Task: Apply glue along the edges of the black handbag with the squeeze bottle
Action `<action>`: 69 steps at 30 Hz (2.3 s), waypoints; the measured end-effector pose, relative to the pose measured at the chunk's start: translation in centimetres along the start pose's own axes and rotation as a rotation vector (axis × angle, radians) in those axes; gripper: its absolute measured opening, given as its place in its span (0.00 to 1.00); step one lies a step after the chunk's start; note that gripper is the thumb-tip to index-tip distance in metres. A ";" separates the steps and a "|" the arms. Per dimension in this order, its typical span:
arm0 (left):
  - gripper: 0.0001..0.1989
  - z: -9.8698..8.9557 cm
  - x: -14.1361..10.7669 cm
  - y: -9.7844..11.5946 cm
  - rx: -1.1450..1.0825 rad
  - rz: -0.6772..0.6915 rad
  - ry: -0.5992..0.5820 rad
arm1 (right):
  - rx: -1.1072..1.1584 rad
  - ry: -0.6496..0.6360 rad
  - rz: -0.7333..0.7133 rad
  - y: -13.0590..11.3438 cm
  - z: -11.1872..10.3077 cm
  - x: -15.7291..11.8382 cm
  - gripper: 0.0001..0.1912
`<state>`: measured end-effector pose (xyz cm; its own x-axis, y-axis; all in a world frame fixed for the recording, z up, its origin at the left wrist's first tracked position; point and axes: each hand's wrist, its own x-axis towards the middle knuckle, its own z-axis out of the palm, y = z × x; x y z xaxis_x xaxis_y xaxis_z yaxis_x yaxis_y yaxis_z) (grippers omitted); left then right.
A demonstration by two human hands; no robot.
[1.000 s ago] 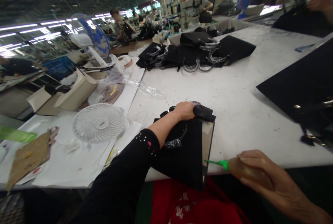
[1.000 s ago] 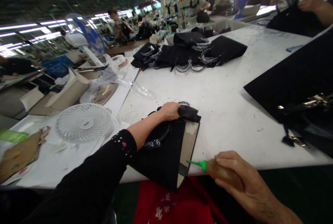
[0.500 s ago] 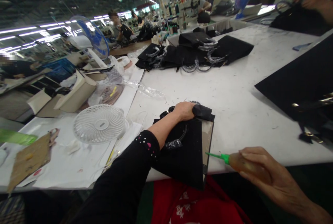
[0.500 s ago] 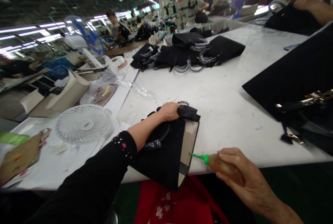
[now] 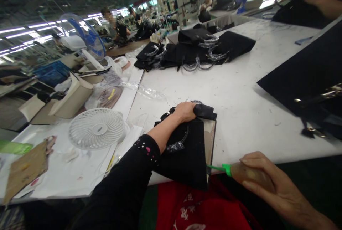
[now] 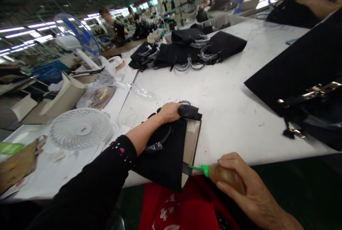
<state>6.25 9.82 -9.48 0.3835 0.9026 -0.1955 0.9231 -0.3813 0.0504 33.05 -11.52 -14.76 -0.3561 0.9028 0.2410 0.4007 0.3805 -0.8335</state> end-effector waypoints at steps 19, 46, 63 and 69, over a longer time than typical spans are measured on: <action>0.13 0.4 -0.8 0.2 0.018 -0.001 0.077 | 0.252 -0.190 0.364 -0.5 -0.1 0.4 0.15; 0.14 -7.3 -12.6 4.0 -0.051 0.068 0.460 | -0.023 0.152 0.073 3.9 -1.7 4.8 0.17; 0.11 -7.1 -12.5 3.9 -0.098 0.065 0.491 | -0.014 0.127 -0.031 4.4 -2.5 4.7 0.16; 0.11 -7.2 -13.0 3.9 -0.140 0.056 0.478 | -0.014 0.135 -0.039 4.3 -2.5 4.6 0.16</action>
<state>5.08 -1.93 0.29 0.3730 0.8844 0.2806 0.8830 -0.4312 0.1856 35.26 -5.20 -16.02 -0.2555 0.9057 0.3383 0.4005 0.4177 -0.8156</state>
